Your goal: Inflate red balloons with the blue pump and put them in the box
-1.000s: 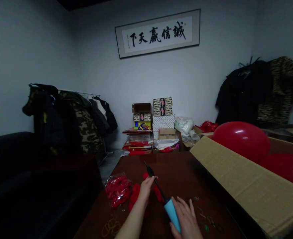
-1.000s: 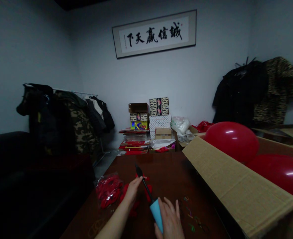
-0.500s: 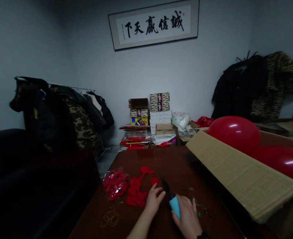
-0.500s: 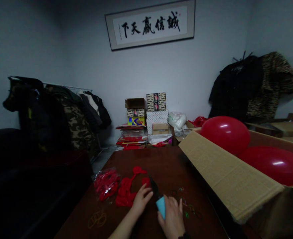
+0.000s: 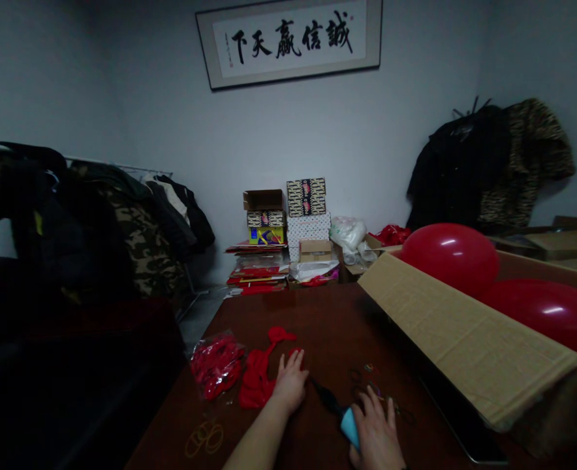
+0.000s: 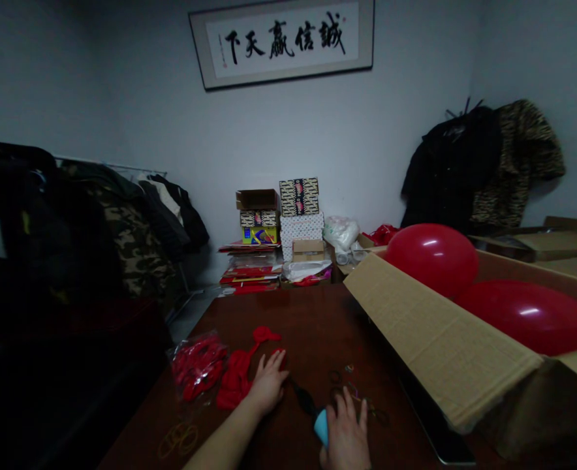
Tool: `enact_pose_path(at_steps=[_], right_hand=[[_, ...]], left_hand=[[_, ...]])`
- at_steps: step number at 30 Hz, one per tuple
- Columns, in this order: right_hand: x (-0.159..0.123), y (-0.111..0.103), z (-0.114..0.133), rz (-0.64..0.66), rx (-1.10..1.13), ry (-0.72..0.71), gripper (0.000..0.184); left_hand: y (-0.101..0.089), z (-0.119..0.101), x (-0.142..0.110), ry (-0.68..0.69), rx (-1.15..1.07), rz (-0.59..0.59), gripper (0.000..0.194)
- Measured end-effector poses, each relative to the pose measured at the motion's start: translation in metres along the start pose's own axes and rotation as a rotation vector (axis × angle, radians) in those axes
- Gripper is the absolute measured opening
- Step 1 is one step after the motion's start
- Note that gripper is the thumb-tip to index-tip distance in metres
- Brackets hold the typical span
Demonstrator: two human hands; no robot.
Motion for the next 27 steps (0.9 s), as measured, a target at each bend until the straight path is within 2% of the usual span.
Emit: enact_pose_path(at_steps=[2, 6, 14, 21, 27], right_hand=[[0.001, 0.000, -0.003, 0.032, 0.015, -0.008, 0.062], [0.004, 0.003, -0.008, 0.109, 0.113, -0.075, 0.060], [0.006, 0.005, -0.003, 0.051, 0.143, -0.117, 0.055], [0.006, 0.005, 0.000, 0.135, 0.161, -0.116, 0.061], [0.004, 0.002, 0.002, 0.145, 0.167, -0.119, 0.061]], left_hand=[[-0.003, 0.000, 0.004, 0.010, 0.025, -0.002, 0.030], [-0.001, 0.008, 0.005, -0.022, -0.017, -0.005, 0.027], [-0.003, 0.020, -0.006, -0.029, -0.144, -0.102, 0.022], [-0.014, 0.031, -0.012, 0.011, -0.210, -0.147, 0.019], [-0.017, 0.030, -0.017, 0.060, -0.217, -0.089, 0.019]])
Point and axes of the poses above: each hand's wrist, its own x-axis towards the middle knuckle, its own y-axis out of the palm, z = x × y, the point moved 7 cm from there along x, towards the middle knuckle, and after that the axes turned 7 degrees about z, right-handed, at the moved point
